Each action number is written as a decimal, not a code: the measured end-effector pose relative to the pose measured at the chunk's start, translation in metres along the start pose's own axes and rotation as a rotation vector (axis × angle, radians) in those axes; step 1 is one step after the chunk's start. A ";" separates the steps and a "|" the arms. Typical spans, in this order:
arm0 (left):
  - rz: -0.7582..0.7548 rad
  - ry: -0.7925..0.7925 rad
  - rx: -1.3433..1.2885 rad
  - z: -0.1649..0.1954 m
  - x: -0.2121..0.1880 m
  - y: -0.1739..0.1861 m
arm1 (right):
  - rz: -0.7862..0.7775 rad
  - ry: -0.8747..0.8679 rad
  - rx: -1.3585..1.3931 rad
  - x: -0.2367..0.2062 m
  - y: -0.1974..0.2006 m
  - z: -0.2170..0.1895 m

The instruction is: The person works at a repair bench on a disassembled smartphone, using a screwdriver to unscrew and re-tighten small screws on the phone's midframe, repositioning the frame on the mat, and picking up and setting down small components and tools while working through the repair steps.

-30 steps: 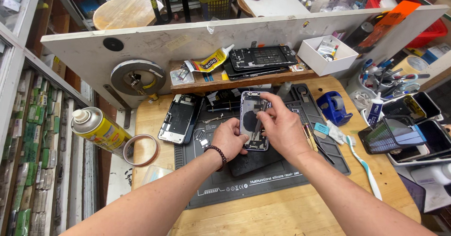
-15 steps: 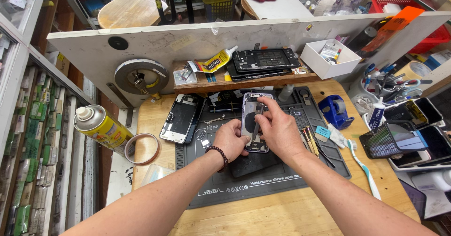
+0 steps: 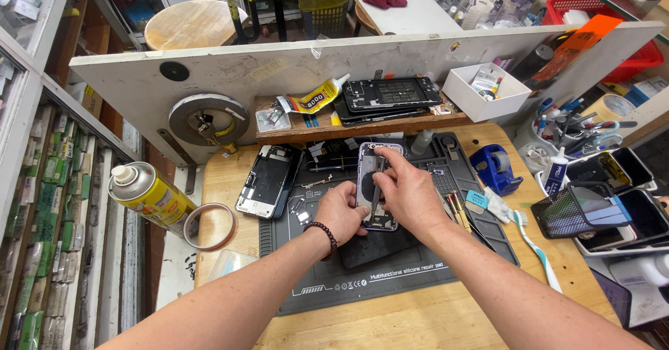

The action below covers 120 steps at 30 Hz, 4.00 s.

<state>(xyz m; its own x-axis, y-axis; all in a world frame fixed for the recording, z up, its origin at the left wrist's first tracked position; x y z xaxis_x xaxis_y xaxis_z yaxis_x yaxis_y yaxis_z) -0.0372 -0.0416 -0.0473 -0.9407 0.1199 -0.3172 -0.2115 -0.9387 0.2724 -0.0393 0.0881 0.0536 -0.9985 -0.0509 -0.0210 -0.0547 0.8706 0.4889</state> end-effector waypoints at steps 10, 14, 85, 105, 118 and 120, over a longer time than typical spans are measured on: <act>0.008 0.023 0.001 0.002 -0.005 0.002 | 0.070 0.116 -0.231 0.009 -0.001 0.005; 0.005 0.029 0.008 0.003 -0.006 0.003 | 0.025 0.102 -0.209 0.013 0.000 0.010; -0.020 -0.328 0.932 0.044 -0.006 -0.026 | 0.238 -0.252 -0.635 0.004 0.134 0.160; -0.119 -0.243 1.047 0.048 -0.034 -0.032 | 0.242 -0.277 -0.269 -0.005 0.064 0.146; -0.032 -0.219 0.880 0.028 -0.057 0.006 | 0.216 -0.589 -0.191 -0.046 0.045 0.128; -0.007 -0.217 0.826 0.028 -0.060 0.004 | 0.209 -0.637 -0.042 -0.048 0.039 0.124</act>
<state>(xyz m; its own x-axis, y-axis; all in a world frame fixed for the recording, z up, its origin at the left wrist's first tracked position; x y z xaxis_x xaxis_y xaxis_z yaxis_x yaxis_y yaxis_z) 0.0108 -0.0433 -0.0014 -0.9509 0.2628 -0.1635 -0.2635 -0.4108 0.8728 0.0058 0.1858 -0.0346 -0.7977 0.4265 -0.4263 0.1279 0.8105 0.5716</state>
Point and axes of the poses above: each hand's wrist, its own x-axis towards the middle knuckle, its own y-axis out of the back of the hand, z = x × y, the point moved 6 cm from there along x, towards the middle knuckle, and after that the axes turned 9 degrees about x, right-handed, at the moved point
